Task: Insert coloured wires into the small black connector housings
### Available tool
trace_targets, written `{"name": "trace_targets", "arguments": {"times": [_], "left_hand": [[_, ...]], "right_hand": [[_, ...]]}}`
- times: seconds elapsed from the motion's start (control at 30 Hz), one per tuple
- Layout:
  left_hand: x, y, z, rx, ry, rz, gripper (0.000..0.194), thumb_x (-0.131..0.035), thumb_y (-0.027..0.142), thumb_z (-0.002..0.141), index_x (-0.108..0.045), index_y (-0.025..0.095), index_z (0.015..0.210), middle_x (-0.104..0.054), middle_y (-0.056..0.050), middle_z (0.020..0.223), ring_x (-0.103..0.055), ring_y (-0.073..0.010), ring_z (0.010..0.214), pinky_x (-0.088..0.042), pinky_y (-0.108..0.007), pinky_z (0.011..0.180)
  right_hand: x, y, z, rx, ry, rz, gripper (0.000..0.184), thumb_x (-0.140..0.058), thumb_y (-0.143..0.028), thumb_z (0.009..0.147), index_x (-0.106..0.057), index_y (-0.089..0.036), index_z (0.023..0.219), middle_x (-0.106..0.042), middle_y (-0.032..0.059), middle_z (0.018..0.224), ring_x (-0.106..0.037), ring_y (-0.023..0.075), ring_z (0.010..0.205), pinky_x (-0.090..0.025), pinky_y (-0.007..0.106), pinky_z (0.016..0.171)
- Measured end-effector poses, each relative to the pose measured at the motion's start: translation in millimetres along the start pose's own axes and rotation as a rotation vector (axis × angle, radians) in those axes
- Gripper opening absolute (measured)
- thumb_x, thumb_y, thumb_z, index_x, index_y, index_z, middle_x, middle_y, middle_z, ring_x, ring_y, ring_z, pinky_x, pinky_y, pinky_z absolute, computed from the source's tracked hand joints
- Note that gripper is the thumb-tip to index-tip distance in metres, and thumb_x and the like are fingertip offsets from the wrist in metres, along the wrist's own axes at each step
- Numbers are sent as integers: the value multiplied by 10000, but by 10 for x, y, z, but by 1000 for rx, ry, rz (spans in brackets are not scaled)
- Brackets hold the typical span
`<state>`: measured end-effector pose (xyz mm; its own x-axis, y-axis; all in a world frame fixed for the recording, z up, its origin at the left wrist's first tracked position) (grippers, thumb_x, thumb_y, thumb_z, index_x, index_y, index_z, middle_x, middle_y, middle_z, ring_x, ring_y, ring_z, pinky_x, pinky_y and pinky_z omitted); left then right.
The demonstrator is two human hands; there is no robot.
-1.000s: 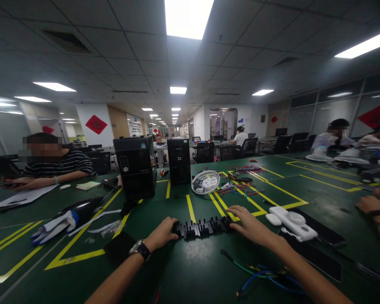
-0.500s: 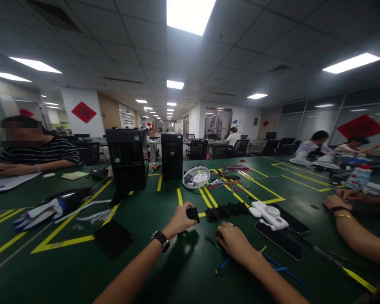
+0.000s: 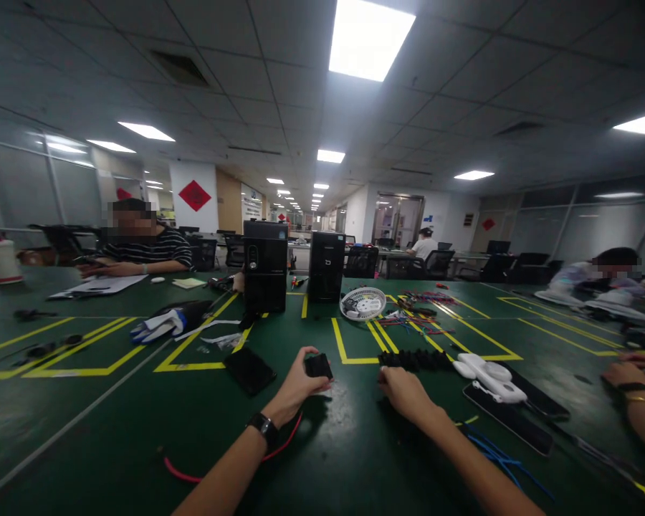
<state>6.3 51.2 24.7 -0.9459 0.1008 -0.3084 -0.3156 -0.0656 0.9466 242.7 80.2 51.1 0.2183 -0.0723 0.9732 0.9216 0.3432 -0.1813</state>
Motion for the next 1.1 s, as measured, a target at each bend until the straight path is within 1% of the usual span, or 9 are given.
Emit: {"name": "trace_targets", "arguments": {"times": [0.1,0.2,0.33,0.4,0.47,0.6,0.7,0.93,1.1], "left_hand": [[-19,24,14,-64,-4,-108,624,-772,138,569,-389,239,1051,-615,-94,1109,-672,-200,864,-492,-404,873],[-16,8,34,-78,10,-245,561,-742,127,583,-412,239,1022,-607,-95,1145,-655,-216,946,-461,-423,922],[-42,14,26,-156,18,-325,516,-688,72,586,-438,240,1004,-609,-76,1152,-621,-219,1016,-442,-422,946],[-73,4,14,-170,5,-336,487,-657,54,604,-445,237,1002,-615,-66,1140,-613,-204,1018,-442,-402,946],[-111,-16,0,-173,-22,-344,453,-632,49,630,-451,232,1002,-621,-56,1119,-615,-186,994,-446,-381,938],[-191,-53,-25,-161,-100,-373,385,-610,84,682,-457,227,1005,-632,-36,1052,-638,-146,822,-471,-372,883],[-239,-57,-41,-136,-124,-402,372,-624,107,684,-454,229,992,-624,-41,1077,-634,-135,754,-489,-367,825],[-286,-44,-67,-147,-90,-347,351,-627,93,672,-475,227,958,-610,-28,1113,-619,-125,779,-474,-337,839],[-255,-74,-25,-161,-27,-382,340,-623,117,665,-480,225,954,-600,-39,1120,-607,-131,800,-467,-330,823]], "right_hand": [[171,-201,38,64,181,280,134,-532,-238,848,-650,-194,894,-704,53,778,-656,185,724,-413,250,636],[178,-521,107,134,252,682,204,-536,-338,831,-642,-168,788,-663,31,652,-585,149,557,-410,240,550],[-110,-865,230,56,160,1102,325,-594,-460,759,-589,-155,647,-573,-4,522,-393,81,388,-276,210,390],[-253,-937,259,-2,97,1274,359,-636,-505,713,-566,-157,656,-549,-24,510,-321,54,361,-205,193,359],[-329,-952,258,-35,73,1398,387,-671,-525,677,-550,-158,687,-565,-27,538,-293,37,354,-173,178,346],[-349,-908,219,-82,119,1478,434,-712,-538,633,-518,-166,742,-596,-23,554,-326,33,340,-179,160,329],[-356,-882,204,-121,136,1472,469,-714,-566,618,-492,-175,751,-579,-36,511,-347,40,322,-179,153,315],[-353,-850,183,-157,89,1483,493,-743,-566,575,-477,-177,724,-588,-32,528,-362,34,313,-166,145,311],[-282,-900,133,-102,155,1488,476,-731,-568,596,-479,-181,709,-582,-33,503,-338,31,301,-185,159,315]]}}
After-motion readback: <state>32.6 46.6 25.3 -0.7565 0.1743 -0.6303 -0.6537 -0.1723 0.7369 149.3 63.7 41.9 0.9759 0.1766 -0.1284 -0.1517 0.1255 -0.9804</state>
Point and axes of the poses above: each hand's wrist, its own z-axis towards the middle knuckle, its own x-axis out of the back of the hand, y = z × x, the point moved 4 cm from there along z, towards the middle knuckle
